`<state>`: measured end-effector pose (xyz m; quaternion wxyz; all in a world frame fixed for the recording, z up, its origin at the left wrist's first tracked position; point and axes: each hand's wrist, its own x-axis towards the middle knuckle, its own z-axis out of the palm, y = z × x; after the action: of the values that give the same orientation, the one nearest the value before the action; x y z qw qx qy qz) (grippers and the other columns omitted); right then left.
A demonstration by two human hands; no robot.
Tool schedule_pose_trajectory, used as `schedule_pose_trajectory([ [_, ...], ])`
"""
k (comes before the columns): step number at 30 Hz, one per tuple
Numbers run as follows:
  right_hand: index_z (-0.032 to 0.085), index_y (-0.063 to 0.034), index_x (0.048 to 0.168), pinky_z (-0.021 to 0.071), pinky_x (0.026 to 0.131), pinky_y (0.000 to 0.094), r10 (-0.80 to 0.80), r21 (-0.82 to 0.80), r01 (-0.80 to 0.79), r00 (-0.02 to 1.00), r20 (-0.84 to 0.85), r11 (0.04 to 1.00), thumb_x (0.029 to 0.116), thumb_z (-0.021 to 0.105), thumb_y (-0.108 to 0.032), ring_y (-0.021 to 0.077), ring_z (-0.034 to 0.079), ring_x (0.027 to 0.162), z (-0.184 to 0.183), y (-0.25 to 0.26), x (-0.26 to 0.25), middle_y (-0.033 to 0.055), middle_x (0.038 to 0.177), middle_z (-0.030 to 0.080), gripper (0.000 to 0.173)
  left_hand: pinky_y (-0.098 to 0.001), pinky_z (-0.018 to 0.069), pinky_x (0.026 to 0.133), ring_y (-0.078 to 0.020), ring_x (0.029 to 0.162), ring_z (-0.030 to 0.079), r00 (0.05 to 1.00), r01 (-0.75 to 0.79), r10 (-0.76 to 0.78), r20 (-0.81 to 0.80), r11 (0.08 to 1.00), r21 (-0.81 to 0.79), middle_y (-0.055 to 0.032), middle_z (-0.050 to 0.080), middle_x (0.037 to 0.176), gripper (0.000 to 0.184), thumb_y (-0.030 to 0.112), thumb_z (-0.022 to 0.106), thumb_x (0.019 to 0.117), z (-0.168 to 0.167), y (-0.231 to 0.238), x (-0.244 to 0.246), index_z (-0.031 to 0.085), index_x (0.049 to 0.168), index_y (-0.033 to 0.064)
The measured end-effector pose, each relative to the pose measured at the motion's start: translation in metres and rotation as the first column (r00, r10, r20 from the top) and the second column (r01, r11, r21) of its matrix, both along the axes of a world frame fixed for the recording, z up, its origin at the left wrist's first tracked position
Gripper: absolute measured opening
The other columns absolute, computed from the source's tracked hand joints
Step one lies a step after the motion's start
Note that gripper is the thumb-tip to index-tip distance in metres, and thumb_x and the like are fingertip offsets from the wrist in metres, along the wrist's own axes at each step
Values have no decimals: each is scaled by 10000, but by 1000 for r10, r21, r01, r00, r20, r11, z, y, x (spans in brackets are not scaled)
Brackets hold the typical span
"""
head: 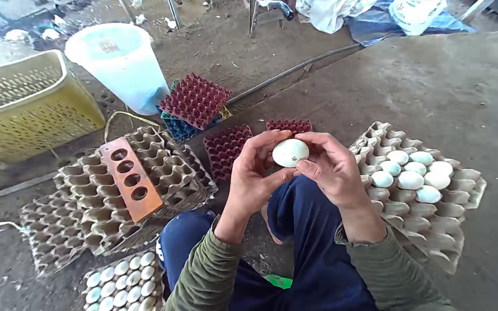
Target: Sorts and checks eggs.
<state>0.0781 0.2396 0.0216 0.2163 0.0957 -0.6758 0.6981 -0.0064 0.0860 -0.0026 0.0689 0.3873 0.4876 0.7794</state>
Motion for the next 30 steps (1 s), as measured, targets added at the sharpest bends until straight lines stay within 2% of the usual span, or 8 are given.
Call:
schedule_pose_trajectory([
  [3,624,-53,1301,624,880,308,-16,169,17,1000,-3,985,990,648,-159,98,708,999,1,7,3,13,1167,706,329,-346,615,901,-197,1087,694,999,-16,14,-39,999,-31,-93,663,1309,480,57,812,837,-2,-6,-2,657,1291,45],
  [6,660,-1,1263,640,815,311,-334,502,287,943,2,815,1018,601,-177,105,721,947,15,59,33,70,1173,717,307,-340,620,898,-184,1064,704,997,15,-19,-77,998,-56,-44,692,1260,450,160,798,879,-2,-4,-4,656,1305,118],
  [9,678,-27,1236,611,826,340,-757,748,531,650,-60,397,1035,577,-199,152,721,958,23,156,73,113,1161,723,284,-289,605,905,-123,1063,698,997,-2,-3,-81,998,-65,40,702,1237,427,267,795,891,-2,-9,-7,667,1294,208],
  [11,662,-44,1282,571,930,483,-907,883,404,416,56,240,1046,552,-229,275,712,1049,19,229,98,162,1194,713,320,-278,597,907,-103,1056,692,998,-28,25,-49,998,-61,69,705,1213,417,302,799,885,-2,-13,-5,671,1275,232],
  [14,672,-32,1281,465,1003,671,-916,920,133,222,334,368,1034,591,-249,433,646,1159,-2,300,119,237,1224,686,339,-274,598,898,-100,1042,695,998,-60,59,-35,998,-23,76,709,1193,420,302,804,881,0,-15,-5,670,1274,240],
  [21,740,-87,1173,445,1003,659,-809,831,-161,194,555,532,955,727,-403,399,638,1153,-20,332,109,202,1178,706,385,-320,609,894,-142,1042,699,991,-131,130,39,991,15,38,707,1185,403,218,800,878,-9,-10,-15,670,1259,200],
  [26,705,-56,1222,468,991,629,-798,826,-188,216,563,532,927,778,-302,390,659,1102,-18,333,107,205,1132,716,391,-317,609,897,-141,1027,703,989,-131,130,67,991,9,38,710,1172,395,216,797,882,-11,-7,-15,668,1255,196],
  [30,637,-52,1276,479,930,663,-838,854,-17,183,514,520,921,781,-321,431,661,1044,-10,329,107,235,1088,706,468,-323,612,895,-144,1023,708,989,-131,131,71,991,0,34,718,1156,399,215,809,869,-11,-5,-13,673,1243,188],
])
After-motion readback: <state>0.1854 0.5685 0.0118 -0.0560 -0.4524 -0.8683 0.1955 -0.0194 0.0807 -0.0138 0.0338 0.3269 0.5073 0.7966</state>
